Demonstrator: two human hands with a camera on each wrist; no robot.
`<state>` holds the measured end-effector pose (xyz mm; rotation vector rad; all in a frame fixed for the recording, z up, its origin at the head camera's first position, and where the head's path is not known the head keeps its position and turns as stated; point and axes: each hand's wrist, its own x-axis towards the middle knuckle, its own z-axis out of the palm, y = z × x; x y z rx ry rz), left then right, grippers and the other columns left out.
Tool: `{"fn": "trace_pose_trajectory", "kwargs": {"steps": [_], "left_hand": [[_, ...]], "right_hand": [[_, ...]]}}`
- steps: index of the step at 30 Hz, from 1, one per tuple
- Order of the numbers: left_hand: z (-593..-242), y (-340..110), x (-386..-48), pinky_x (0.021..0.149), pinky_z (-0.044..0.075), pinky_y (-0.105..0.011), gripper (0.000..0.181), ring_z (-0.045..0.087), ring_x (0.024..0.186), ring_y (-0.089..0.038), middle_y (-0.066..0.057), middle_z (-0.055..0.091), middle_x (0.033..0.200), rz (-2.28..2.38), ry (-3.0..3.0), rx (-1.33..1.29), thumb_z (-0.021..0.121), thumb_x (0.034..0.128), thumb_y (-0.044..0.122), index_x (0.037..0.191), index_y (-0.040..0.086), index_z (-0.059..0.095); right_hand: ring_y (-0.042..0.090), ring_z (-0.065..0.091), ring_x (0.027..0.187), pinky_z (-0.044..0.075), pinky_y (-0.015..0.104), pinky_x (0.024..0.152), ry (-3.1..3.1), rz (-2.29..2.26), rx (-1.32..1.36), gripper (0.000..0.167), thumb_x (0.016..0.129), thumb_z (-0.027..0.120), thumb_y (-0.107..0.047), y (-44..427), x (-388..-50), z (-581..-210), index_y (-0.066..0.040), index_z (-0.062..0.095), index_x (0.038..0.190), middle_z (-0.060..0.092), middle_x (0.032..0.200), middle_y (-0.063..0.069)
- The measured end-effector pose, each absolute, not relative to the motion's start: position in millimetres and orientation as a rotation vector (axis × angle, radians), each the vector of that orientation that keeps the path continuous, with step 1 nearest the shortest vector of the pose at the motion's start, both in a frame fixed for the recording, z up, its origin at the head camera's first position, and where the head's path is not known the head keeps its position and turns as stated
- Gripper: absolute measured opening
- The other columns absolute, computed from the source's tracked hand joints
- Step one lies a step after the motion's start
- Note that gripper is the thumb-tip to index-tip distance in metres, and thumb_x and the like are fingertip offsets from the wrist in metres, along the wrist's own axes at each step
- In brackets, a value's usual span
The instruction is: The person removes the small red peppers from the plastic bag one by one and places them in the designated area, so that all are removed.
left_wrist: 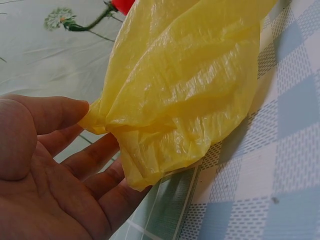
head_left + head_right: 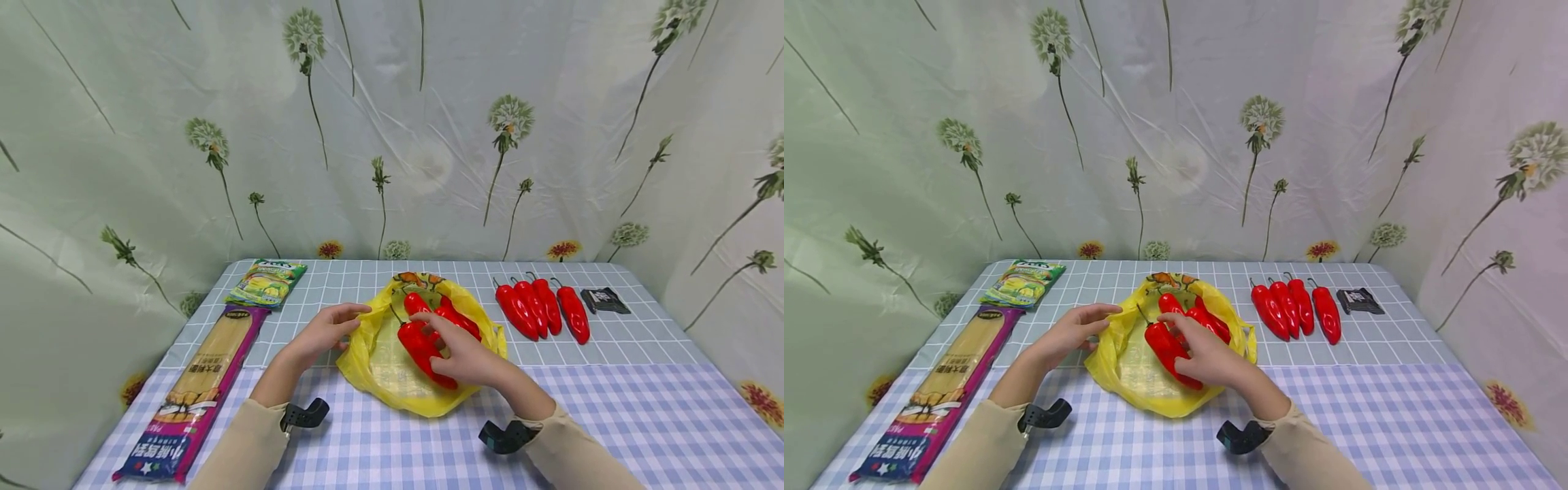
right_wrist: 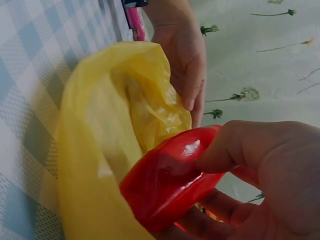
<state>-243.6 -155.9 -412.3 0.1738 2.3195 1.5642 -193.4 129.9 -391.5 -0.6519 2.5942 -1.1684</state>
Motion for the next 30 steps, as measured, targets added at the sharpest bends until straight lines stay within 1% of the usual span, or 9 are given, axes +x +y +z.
{"fn": "trace_pose_trajectory", "kwargs": {"steps": [7,11,15,20,24,27,30], "left_hand": [[-412,-156,-244,0.069,0.049,-0.027,0.033,0.056,0.099,-0.02,-0.009,0.059,0.142,1.56,2.32,0.183,0.052,0.1026,0.017,0.135,0.019,0.061],[-413,-155,-244,0.07,0.049,-0.027,0.033,0.056,0.099,-0.02,-0.007,0.06,0.141,1.558,2.327,0.169,0.053,0.102,0.017,0.133,0.021,0.062],[-414,-155,-244,0.069,0.049,-0.027,0.032,0.056,0.099,-0.021,-0.006,0.06,0.14,1.559,2.327,0.167,0.054,0.1017,0.017,0.133,0.022,0.063],[-414,-154,-244,0.069,0.049,-0.027,0.033,0.056,0.099,-0.021,-0.006,0.06,0.14,1.56,2.325,0.162,0.055,0.1015,0.018,0.133,0.022,0.063],[-414,-154,-244,0.069,0.049,-0.027,0.033,0.056,0.099,-0.021,-0.006,0.06,0.14,1.553,2.328,0.158,0.054,0.1015,0.018,0.133,0.022,0.063],[-414,-154,-244,0.068,0.049,-0.027,0.032,0.056,0.098,-0.021,-0.006,0.06,0.139,1.554,2.327,0.149,0.055,0.1012,0.018,0.132,0.022,0.063],[-414,-154,-244,0.067,0.049,-0.027,0.033,0.056,0.098,-0.02,-0.007,0.06,0.139,1.555,2.327,0.147,0.055,0.1012,0.017,0.132,0.021,0.063]], "right_hand": [[0.026,0.055,0.12,0.059,0.042,0.087,2.578,-1.258,-0.651,0.069,0.083,0.066,-0.001,135,-196,-385,-0.026,0.041,0.142,0.057,0.131,0.005],[0.026,0.058,0.114,0.06,0.039,0.082,2.563,-1.312,-0.649,0.066,0.084,0.067,-0.003,139,-198,-383,-0.026,0.042,0.14,0.058,0.129,0.006],[0.027,0.06,0.108,0.06,0.038,0.079,2.536,-1.353,-0.657,0.061,0.087,0.067,-0.006,144,-200,-380,-0.025,0.041,0.139,0.057,0.127,0.01],[0.028,0.06,0.105,0.06,0.037,0.078,2.502,-1.415,-0.707,0.058,0.089,0.068,-0.01,151,-202,-374,-0.021,0.04,0.139,0.055,0.131,0.015],[0.031,0.06,0.111,0.06,0.035,0.08,2.489,-1.453,-0.751,0.061,0.088,0.071,-0.01,156,-204,-370,-0.019,0.039,0.14,0.056,0.132,0.017],[0.033,0.059,0.119,0.06,0.035,0.081,2.479,-1.471,-0.737,0.065,0.087,0.073,-0.009,162,-206,-368,-0.02,0.038,0.141,0.059,0.132,0.016],[0.034,0.059,0.12,0.061,0.036,0.08,2.455,-1.497,-0.73,0.067,0.087,0.074,-0.01,169,-208,-365,-0.019,0.037,0.142,0.059,0.133,0.018]]}}
